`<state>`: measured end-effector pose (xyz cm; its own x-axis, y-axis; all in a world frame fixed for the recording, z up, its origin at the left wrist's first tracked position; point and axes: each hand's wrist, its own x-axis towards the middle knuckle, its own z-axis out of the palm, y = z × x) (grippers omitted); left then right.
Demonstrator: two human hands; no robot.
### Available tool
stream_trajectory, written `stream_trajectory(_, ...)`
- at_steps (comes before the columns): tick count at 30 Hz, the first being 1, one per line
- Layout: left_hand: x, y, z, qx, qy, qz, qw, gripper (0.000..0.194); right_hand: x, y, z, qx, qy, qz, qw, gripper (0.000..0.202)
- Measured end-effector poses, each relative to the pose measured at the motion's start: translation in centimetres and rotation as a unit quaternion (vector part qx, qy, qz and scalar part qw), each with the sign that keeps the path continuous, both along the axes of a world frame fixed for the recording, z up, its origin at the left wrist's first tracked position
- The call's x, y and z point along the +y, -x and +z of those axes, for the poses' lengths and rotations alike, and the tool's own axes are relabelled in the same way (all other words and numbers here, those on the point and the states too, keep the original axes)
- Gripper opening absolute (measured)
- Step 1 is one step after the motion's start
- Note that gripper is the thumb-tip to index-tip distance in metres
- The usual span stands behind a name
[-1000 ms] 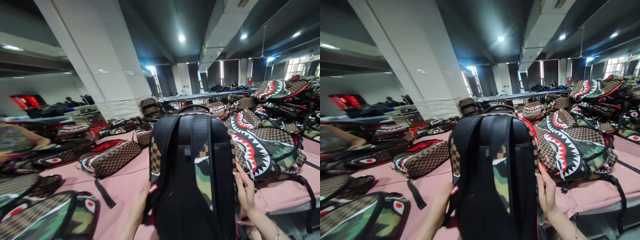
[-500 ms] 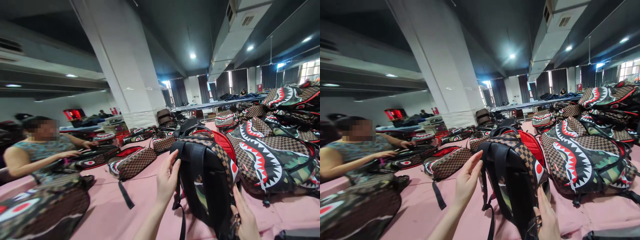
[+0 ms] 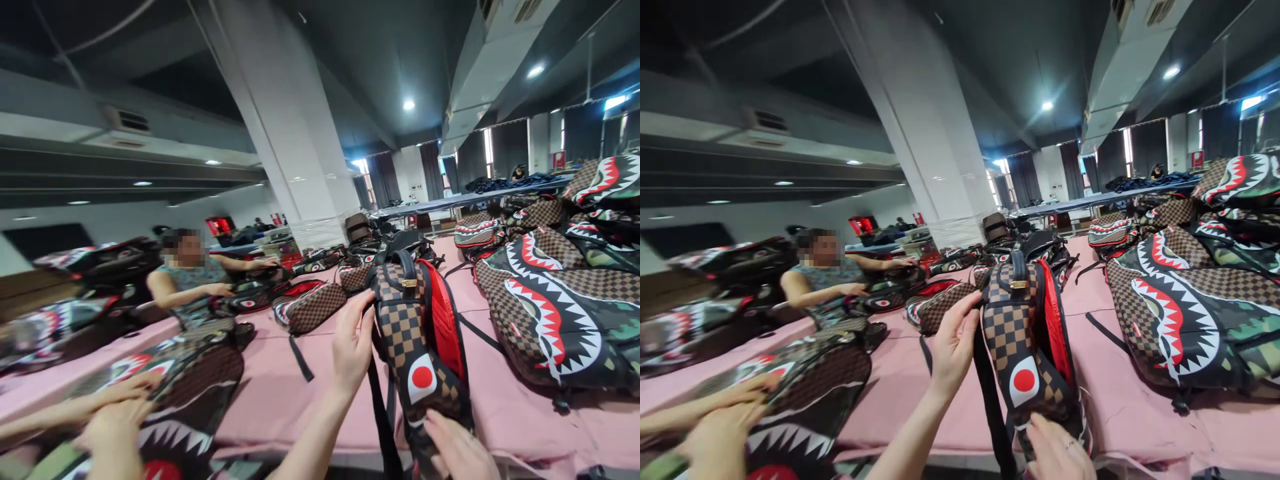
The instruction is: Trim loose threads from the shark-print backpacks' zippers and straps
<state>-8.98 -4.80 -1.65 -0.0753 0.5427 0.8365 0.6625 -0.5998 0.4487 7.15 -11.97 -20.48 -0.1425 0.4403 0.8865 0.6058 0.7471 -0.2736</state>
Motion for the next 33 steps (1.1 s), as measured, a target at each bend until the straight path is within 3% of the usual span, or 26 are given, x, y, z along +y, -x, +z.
stream_trajectory(3,-2.3,0.4,-2.6,-0.119,0.050,-0.003,0.992,0.022,0.0,-1.8,1.7,0.046,0.096,0.074,0.992,0.028)
stream_trajectory(6,-4.1,0.2,-4.9,-0.200,0.160,-0.085,0.963,0.022,0.1,-3.5,4.2,0.065,0.223,0.131,0.964,0.019)
stream_trajectory(9,-4.7,-0.6,-6.0,-0.218,0.235,-0.134,0.938,0.024,0.0,-4.6,7.0,0.056,0.256,0.092,0.961,0.010)
stream_trajectory(14,-4.8,-1.8,-5.9,-0.204,0.265,-0.164,0.928,0.015,-0.3,-5.4,10.8,-0.007,0.160,0.000,0.987,0.033)
stream_trajectory(18,-4.6,-2.7,-6.6,-0.222,0.222,-0.173,0.934,0.017,-0.2,-5.5,12.7,-0.105,0.084,-0.009,0.991,0.025)
stream_trajectory(25,-4.0,-4.6,-9.0,-0.346,0.194,-0.174,0.902,0.022,-0.2,-4.8,15.6,-0.279,-0.082,-0.063,0.955,0.022)
stream_trajectory(29,-4.2,-5.0,-8.8,-0.339,0.179,-0.172,0.908,0.019,-0.5,-3.5,17.3,-0.348,-0.095,-0.081,0.929,0.024)
stream_trajectory(33,-4.3,-5.3,-8.4,-0.332,0.166,-0.176,0.912,0.016,-0.8,-2.1,18.5,-0.391,-0.089,-0.118,0.908,0.012)
